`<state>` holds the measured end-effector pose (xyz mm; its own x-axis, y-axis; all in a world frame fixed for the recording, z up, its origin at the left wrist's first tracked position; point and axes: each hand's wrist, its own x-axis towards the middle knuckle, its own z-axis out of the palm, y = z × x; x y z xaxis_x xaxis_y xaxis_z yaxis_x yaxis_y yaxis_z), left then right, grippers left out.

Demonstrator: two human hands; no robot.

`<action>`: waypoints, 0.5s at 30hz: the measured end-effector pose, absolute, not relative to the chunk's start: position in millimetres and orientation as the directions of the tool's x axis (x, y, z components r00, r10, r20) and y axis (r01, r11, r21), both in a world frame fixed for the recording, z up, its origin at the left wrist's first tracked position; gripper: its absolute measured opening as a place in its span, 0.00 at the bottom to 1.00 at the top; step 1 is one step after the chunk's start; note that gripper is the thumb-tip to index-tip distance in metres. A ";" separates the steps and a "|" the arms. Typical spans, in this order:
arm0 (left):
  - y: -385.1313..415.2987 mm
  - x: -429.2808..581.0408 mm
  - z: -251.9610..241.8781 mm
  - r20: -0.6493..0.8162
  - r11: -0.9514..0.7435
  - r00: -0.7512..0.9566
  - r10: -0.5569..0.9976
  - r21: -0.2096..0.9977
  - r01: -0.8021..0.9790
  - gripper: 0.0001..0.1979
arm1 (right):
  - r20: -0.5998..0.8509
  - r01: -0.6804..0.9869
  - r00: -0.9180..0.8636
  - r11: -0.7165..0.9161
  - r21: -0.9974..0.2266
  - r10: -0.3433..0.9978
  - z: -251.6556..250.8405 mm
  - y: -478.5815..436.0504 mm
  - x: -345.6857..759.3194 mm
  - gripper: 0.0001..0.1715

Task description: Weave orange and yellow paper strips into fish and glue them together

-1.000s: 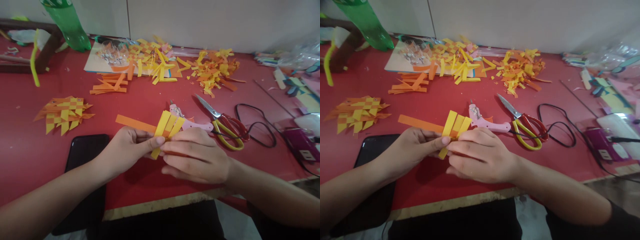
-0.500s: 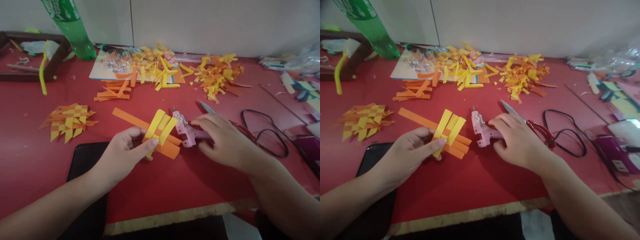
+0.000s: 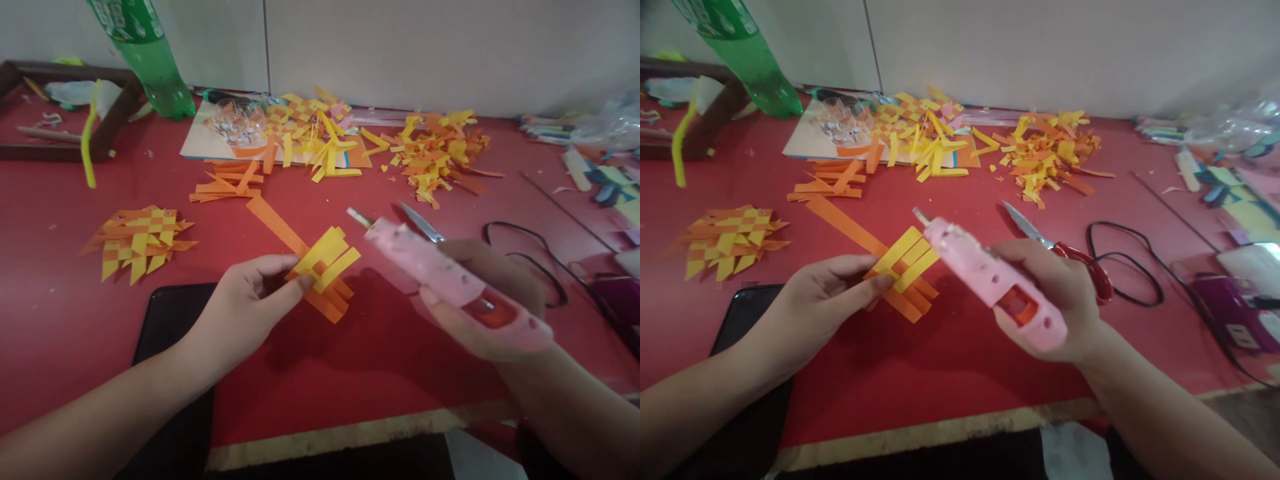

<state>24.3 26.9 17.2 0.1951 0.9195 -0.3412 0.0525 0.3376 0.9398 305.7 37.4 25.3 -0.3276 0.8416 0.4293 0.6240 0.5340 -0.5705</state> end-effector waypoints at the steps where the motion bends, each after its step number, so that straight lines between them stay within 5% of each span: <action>1: 26.8 24.6 16.4 -0.337 0.331 0.181 0.924 0.942 0.064 0.11 | 0.415 0.624 -0.406 0.579 -0.525 0.814 26.1 35.3 302.8 0.21; 5: 26.2 25.5 11.1 -0.331 0.329 0.106 0.938 0.944 0.040 0.19 | 0.370 0.639 -0.547 0.660 -0.395 0.751 27.7 31.7 290.9 0.13; 15: 26.3 27.2 9.9 -0.237 0.241 0.085 0.968 0.970 -0.029 0.06 | 0.439 0.629 -0.586 0.724 -0.284 0.681 23.8 28.6 285.2 0.09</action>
<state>27.2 26.3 9.9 0.0848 0.9677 -0.2374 -0.0290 0.2406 0.9702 285.2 28.6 23.8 -0.5857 0.6814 0.4388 0.6292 0.7236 -0.2837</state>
